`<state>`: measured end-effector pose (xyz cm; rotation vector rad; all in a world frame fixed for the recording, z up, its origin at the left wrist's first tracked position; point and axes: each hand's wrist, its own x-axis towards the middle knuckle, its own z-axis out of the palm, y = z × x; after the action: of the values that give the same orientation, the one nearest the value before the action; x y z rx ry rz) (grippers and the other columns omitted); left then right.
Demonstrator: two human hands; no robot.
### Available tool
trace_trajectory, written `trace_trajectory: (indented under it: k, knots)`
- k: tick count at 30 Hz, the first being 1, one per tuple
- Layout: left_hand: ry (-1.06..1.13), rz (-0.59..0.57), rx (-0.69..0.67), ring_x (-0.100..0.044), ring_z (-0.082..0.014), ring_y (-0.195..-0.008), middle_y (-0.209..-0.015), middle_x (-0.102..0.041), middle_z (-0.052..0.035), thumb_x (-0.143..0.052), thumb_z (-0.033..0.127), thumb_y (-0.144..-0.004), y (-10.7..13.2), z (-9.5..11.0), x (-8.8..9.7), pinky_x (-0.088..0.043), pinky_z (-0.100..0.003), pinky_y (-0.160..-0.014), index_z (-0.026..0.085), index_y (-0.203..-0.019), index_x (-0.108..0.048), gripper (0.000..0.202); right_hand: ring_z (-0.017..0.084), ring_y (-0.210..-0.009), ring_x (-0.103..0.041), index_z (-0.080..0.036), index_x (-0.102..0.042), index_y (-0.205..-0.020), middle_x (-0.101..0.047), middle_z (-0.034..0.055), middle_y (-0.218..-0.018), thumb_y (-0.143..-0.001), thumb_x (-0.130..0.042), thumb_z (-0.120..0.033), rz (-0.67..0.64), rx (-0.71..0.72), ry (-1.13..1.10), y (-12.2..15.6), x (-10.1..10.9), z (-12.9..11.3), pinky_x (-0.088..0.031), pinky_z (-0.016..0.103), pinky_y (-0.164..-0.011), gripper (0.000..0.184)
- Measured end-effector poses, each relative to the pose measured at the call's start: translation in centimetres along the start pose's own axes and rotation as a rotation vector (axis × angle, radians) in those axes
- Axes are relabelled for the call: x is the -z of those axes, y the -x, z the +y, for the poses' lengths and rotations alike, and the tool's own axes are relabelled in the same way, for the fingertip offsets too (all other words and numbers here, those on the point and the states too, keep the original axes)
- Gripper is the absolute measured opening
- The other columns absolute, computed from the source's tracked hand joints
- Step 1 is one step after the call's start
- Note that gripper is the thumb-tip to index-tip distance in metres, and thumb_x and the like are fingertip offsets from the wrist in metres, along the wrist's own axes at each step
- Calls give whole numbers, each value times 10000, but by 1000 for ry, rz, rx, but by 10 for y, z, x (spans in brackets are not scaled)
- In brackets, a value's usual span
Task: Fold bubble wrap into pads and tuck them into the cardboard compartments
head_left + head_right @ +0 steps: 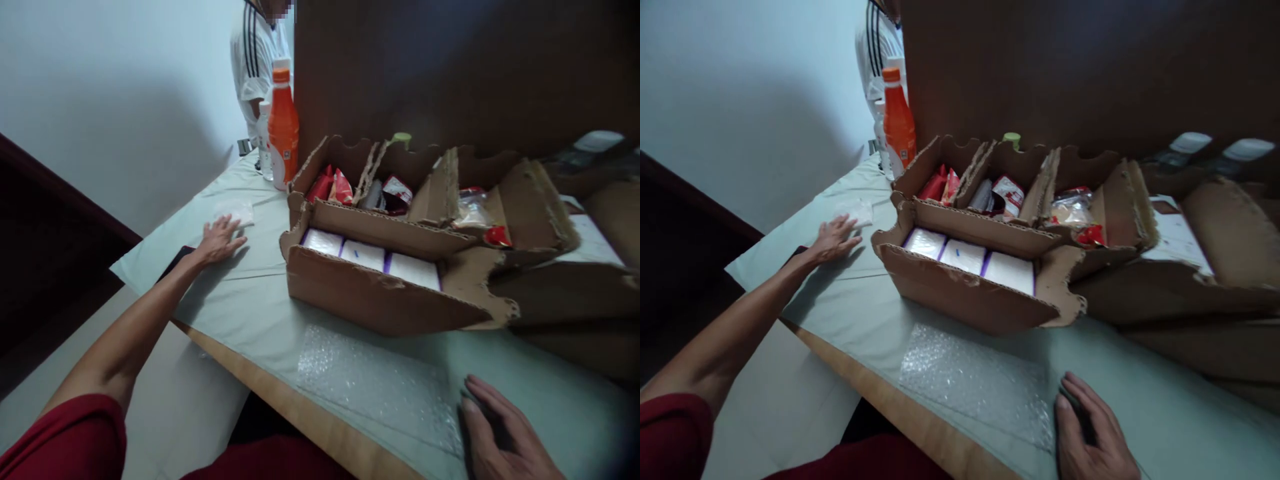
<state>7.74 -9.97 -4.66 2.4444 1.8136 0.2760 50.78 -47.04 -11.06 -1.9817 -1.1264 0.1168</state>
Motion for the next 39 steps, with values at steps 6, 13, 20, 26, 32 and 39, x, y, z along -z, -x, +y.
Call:
trace_trajectory:
  k: [6, 13, 20, 26, 32, 39]
  knots:
    - [184, 271, -462, -660, -331, -1195, -1166, -733, -111, -610, 275, -927, 126, 53, 6, -445, -567, -1104, 226, -1155, -672, 242, 295, -1163, -670, -213, -742, -1081, -722, 143, -1245, -954, -575, -417, -74, 13, 20, -5, 22, -29, -534, 310, -564, 293]
    - [764, 281, -195, -577, -306, -1316, -1438, -579, -113, -739, 334, -853, 136, 122, 8, -493, -506, -1087, 278, -1444, -496, 641, 272, -1132, -692, -238, -682, -1228, -726, 113, -1247, -936, -629, -410, -217, 157, -77, -42, 28, -57, -586, 417, -895, 343]
    - [1160, -19, -51, -637, -287, -1172, -1304, -616, -123, -743, 451, -792, 109, 162, -30, -525, -486, -1037, 206, -1328, -519, 630, 215, -710, -670, -178, -641, -1157, -740, 101, -1010, -877, -626, -473, -384, 162, -95, -79, -9, -95, -547, 363, -638, 407]
    - [1116, 37, -104, -641, -261, -1150, -1293, -624, -94, -690, 426, -866, 115, 177, -36, -540, -465, -1021, 234, -1340, -530, 536, 234, -783, -707, -173, -649, -1182, -747, 100, -1023, -897, -623, -422, -292, 129, -135, -74, -1, -77, -560, 361, -659, 380]
    - [695, 334, -333, -512, -308, -1364, -1451, -548, -116, -655, 183, -912, 170, 182, -24, -446, -541, -1128, 296, -1529, -405, 675, 242, -1093, -696, -212, -685, -1180, -745, 101, -1195, -983, -581, -228, -163, 361, -12, -31, 21, -61, -565, 430, -936, 223]
    - [425, 38, -701, -622, -243, -907, -966, -708, -88, -523, 56, -910, 205, 201, -44, -526, -405, -804, 192, -1082, -693, 278, 295, -1281, -596, -150, -700, -1169, -660, 143, -1396, -951, -565, -119, -615, 751, 115, 20, -42, -107, -516, 467, -1003, 258]
